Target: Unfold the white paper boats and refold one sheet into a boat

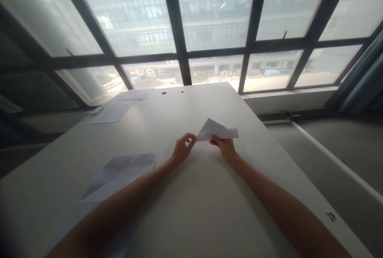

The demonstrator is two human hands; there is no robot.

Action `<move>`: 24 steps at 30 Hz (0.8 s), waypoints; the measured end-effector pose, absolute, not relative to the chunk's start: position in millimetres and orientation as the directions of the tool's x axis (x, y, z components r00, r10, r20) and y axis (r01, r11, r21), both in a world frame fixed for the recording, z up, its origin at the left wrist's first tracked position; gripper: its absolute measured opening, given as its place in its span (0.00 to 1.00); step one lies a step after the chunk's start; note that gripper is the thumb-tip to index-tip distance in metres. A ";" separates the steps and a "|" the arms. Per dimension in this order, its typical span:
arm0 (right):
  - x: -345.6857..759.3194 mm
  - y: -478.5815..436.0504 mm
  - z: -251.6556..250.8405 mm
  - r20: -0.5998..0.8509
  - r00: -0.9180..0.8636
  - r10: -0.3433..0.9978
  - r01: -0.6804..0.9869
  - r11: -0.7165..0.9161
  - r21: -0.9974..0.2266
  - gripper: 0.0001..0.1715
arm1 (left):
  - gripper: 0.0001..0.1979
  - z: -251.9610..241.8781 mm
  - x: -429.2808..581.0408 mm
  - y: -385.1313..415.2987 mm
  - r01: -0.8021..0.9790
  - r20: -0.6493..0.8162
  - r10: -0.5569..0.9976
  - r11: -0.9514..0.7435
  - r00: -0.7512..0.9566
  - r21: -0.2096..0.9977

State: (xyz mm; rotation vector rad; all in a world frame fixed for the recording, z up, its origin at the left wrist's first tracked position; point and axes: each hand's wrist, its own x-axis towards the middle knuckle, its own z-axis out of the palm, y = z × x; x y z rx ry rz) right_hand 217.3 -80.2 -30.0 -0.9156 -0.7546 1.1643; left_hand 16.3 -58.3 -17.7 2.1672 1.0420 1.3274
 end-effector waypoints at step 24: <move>218.1 -81.8 -29.8 0.060 0.233 0.971 -0.389 0.150 -0.909 0.23 | 0.14 -19.4 12.7 -50.9 0.138 0.412 0.867 -0.461 0.280 0.876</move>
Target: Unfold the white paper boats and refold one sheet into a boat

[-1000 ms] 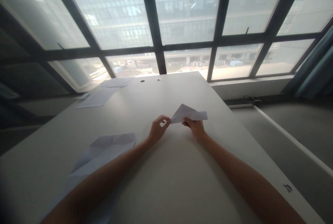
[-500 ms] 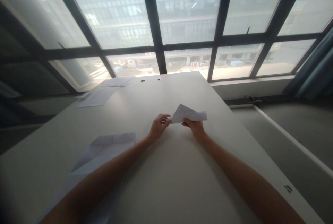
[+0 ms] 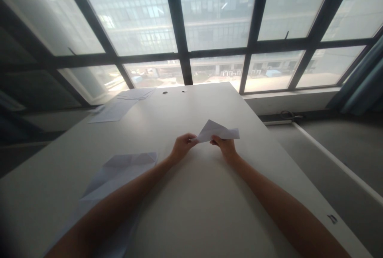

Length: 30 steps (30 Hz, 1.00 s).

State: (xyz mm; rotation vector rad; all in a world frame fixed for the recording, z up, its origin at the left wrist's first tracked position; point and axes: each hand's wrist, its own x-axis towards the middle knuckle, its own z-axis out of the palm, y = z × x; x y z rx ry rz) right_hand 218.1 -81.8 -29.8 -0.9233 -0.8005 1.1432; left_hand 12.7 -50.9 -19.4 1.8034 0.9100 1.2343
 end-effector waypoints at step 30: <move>218.4 -80.6 -29.3 0.041 0.235 0.971 -0.429 0.141 -0.892 0.23 | 0.12 -21.7 16.8 -49.0 0.001 0.406 0.891 -0.415 0.201 0.910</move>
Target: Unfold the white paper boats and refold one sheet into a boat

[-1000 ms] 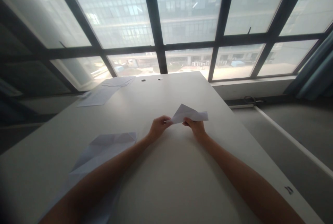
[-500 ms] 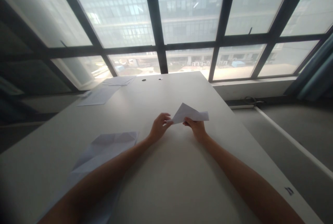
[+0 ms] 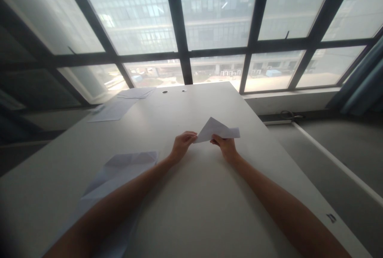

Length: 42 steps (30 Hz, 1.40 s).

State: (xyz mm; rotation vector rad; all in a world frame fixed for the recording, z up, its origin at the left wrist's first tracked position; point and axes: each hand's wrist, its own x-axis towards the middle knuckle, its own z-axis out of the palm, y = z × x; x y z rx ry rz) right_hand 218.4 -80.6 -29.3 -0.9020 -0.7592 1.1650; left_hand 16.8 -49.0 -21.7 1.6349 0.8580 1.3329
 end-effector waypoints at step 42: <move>268.1 -67.2 -17.0 -0.107 0.157 0.982 -0.550 -0.003 -0.835 0.18 | 0.20 -19.1 6.9 -42.0 -0.123 0.113 0.986 -0.098 0.120 0.987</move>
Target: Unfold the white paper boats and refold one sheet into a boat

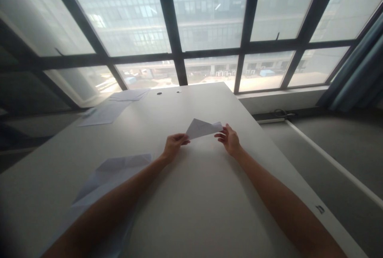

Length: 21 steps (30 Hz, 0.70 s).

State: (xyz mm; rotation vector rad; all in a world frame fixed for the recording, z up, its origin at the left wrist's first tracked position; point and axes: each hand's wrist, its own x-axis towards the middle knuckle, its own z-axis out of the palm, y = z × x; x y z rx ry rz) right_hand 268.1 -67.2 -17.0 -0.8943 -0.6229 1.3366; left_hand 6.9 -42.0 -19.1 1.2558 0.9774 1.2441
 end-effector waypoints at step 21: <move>294.3 -66.2 -16.5 0.086 0.097 0.992 -0.057 0.092 -0.994 0.15 | 0.20 -22.9 7.5 -40.5 -0.042 0.107 0.977 -0.101 0.184 0.994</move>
